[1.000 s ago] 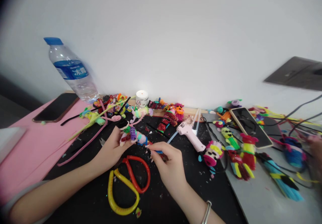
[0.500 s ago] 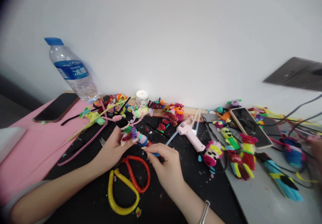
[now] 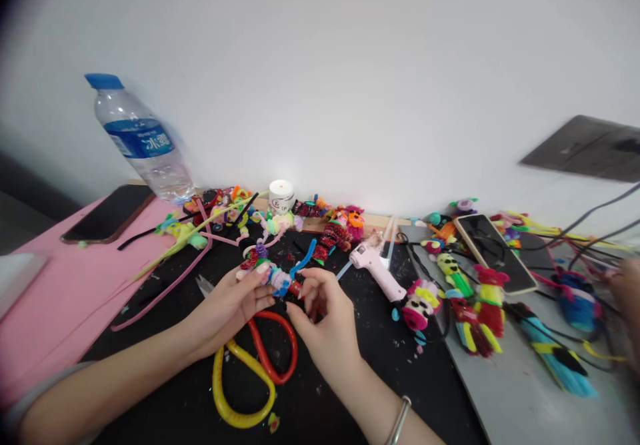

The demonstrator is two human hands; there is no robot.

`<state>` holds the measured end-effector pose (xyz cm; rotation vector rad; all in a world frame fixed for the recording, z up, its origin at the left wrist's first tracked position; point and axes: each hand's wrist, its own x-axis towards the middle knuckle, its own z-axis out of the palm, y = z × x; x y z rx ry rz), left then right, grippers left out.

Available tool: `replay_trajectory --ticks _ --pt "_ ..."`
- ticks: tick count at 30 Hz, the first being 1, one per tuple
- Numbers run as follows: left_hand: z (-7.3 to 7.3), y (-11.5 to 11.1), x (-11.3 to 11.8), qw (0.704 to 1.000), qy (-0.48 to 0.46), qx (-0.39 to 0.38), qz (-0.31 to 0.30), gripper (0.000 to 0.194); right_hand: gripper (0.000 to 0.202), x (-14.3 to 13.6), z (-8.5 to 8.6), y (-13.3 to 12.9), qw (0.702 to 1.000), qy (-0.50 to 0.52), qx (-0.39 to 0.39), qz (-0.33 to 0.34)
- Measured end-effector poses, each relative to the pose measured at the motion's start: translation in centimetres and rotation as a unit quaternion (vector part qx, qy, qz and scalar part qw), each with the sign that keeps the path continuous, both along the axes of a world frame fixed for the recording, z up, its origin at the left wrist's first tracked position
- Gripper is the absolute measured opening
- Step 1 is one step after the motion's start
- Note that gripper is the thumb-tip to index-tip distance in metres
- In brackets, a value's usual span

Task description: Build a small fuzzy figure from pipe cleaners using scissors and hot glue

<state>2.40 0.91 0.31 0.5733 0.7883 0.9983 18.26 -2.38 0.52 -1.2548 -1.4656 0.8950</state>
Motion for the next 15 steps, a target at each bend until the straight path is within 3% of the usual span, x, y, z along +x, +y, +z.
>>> replay_trajectory --ticks 4,15 --pt "-0.03 -0.22 -0.01 1.000 -0.017 0.009 -0.018 0.018 0.023 0.01 0.04 -0.03 1.000 -0.004 -0.002 0.012" --pt "-0.10 -0.65 0.34 0.998 0.009 0.055 0.008 0.024 0.024 -0.14 0.27 -0.17 1.000 -0.022 -0.012 0.018"
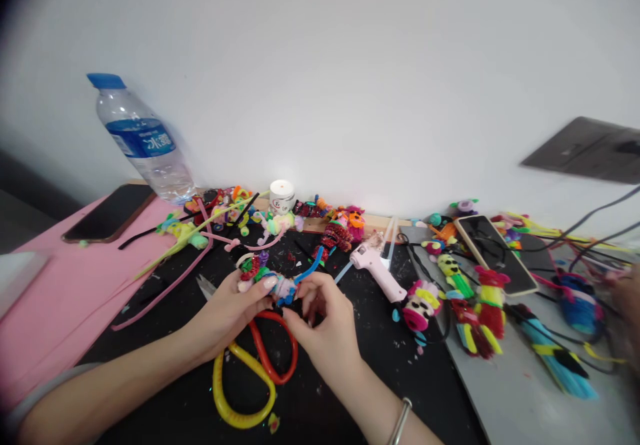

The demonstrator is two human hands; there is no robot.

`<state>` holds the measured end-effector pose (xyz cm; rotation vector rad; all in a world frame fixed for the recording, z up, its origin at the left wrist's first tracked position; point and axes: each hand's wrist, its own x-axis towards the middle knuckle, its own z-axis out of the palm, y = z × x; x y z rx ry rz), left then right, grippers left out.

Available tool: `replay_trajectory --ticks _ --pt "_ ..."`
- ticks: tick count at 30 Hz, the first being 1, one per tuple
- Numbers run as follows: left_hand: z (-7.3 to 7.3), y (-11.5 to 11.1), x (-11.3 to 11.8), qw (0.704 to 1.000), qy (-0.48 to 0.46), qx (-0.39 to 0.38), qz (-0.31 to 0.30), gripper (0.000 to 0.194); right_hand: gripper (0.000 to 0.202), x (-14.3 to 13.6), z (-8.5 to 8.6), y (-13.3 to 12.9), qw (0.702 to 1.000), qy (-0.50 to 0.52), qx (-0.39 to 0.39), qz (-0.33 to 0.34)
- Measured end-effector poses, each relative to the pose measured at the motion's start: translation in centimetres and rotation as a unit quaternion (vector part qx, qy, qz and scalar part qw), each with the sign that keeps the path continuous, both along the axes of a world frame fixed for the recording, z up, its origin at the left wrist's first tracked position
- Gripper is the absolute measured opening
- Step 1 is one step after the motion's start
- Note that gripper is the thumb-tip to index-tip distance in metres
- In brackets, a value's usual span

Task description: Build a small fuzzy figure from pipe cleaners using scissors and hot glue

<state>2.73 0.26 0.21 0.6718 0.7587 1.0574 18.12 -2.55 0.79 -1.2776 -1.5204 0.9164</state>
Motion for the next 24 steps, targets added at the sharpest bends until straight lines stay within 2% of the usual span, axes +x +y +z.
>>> replay_trajectory --ticks 8,24 --pt "-1.05 -0.14 -0.06 0.997 0.069 0.030 0.014 0.029 0.021 0.00 -0.41 -0.01 1.000 -0.011 0.013 -0.004" --pt "-0.55 -0.19 -0.16 0.997 0.078 0.016 -0.012 0.028 0.015 0.05 -0.38 -0.05 1.000 -0.013 0.017 0.004"
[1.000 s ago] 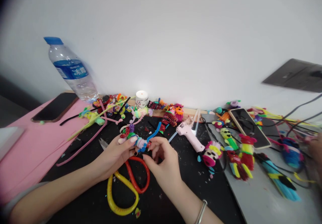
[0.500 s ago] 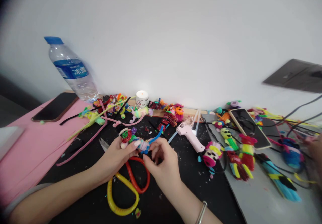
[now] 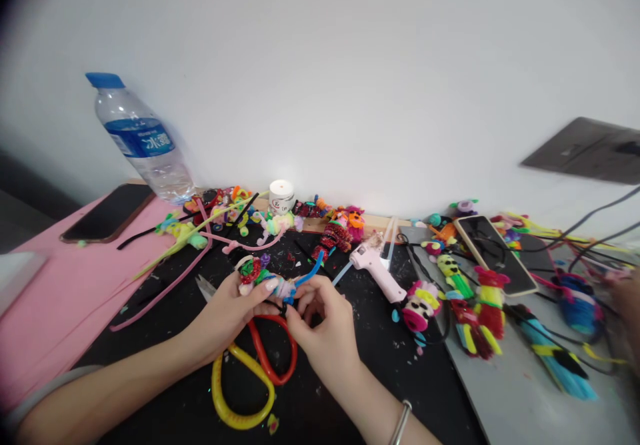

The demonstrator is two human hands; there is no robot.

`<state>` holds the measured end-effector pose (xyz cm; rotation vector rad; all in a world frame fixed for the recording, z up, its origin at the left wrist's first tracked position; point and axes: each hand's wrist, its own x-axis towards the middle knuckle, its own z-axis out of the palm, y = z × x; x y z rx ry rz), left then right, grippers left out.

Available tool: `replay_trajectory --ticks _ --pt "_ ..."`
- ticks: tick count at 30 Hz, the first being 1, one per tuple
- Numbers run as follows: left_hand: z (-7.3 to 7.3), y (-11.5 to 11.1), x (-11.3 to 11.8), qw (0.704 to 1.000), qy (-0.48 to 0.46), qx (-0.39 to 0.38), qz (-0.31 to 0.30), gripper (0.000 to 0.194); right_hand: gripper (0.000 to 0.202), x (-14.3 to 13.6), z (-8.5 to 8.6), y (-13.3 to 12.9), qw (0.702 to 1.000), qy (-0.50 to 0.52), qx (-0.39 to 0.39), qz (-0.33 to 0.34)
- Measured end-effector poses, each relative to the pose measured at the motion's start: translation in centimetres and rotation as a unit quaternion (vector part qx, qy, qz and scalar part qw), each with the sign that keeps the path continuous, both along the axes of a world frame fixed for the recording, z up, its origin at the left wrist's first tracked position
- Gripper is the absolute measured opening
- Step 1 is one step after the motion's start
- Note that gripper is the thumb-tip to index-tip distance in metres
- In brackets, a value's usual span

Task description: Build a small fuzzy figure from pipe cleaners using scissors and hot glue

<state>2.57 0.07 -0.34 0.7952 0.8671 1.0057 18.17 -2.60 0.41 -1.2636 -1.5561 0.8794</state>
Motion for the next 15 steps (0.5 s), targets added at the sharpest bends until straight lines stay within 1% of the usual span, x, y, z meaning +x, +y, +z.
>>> replay_trajectory --ticks 6,15 --pt "0.07 0.06 -0.01 1.000 0.006 -0.006 -0.001 0.030 0.014 -0.01 0.07 0.03 1.000 0.013 -0.014 0.002" --pt "-0.07 0.06 -0.03 1.000 0.008 -0.005 0.008 0.028 0.012 -0.09 0.49 0.20 0.996 0.073 -0.053 0.017"
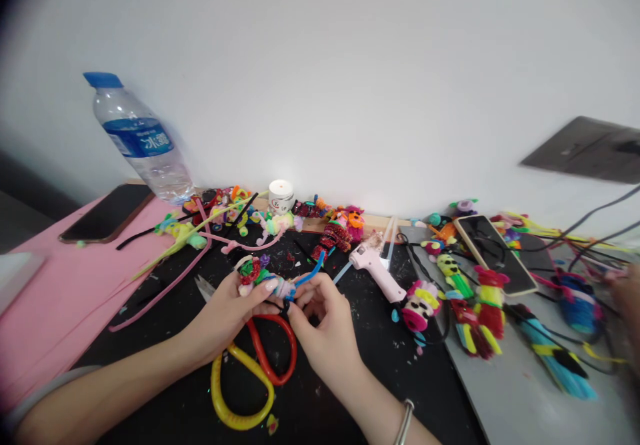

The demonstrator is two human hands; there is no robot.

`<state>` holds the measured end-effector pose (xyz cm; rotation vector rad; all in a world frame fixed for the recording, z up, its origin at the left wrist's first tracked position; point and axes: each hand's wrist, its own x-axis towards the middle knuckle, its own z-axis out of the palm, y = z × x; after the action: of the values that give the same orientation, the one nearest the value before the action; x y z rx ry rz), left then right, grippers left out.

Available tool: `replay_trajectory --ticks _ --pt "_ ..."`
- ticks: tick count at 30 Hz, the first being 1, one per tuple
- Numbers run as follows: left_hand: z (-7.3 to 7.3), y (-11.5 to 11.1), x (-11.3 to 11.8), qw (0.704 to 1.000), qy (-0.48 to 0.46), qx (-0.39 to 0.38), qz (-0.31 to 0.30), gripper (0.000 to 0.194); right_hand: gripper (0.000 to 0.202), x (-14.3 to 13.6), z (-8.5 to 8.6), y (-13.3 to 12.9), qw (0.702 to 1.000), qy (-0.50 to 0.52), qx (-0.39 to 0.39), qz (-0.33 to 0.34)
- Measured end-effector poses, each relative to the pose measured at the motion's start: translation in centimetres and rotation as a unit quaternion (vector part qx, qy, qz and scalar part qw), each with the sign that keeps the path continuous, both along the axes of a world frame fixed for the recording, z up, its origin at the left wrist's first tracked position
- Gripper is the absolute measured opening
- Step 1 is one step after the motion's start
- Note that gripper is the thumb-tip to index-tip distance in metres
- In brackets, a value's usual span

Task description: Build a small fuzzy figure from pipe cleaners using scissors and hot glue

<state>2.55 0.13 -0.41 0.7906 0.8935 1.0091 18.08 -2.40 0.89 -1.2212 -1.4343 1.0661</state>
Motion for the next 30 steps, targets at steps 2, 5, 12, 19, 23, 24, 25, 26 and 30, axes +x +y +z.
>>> replay_trajectory --ticks 2,5,12,19,23,24,25,26,30 --pt "0.0 0.0 0.0 1.000 0.004 0.000 -0.001 0.029 0.011 0.0 0.1 0.0 1.000 0.015 -0.016 0.003" --pt "-0.1 0.0 0.0 1.000 0.008 0.000 0.000 0.029 0.012 0.0 0.2 0.0 0.998 0.047 -0.042 0.014" --pt "-0.1 -0.1 0.0 1.000 0.009 -0.003 0.003 0.029 0.016 0.0 0.1 0.1 0.996 0.071 -0.057 0.017" --pt "-0.2 -0.1 0.0 1.000 0.013 -0.006 0.023 0.032 0.016 0.5 0.0 0.1 0.999 0.046 -0.009 0.016" --pt "0.2 -0.3 0.1 0.998 0.050 0.026 0.018 0.032 0.015 1.0 0.3 0.1 1.000 0.012 0.011 -0.019" --pt "0.4 -0.4 0.1 0.998 0.055 0.039 0.017 0.033 0.013 1.0 0.4 0.1 0.999 0.004 0.017 -0.030" --pt "0.7 -0.4 0.1 0.997 0.060 0.053 0.017 0.032 0.011 1.1 0.5 0.1 0.999 -0.002 0.024 -0.041" --pt "0.9 -0.4 0.2 0.996 0.064 0.065 0.019 0.032 0.009 1.2 0.6 0.1 0.998 -0.009 0.031 -0.052" --pt "1.6 -0.3 0.1 0.990 0.090 0.106 0.022 0.026 0.003 1.4 0.4 0.0 0.993 -0.042 0.067 -0.087"
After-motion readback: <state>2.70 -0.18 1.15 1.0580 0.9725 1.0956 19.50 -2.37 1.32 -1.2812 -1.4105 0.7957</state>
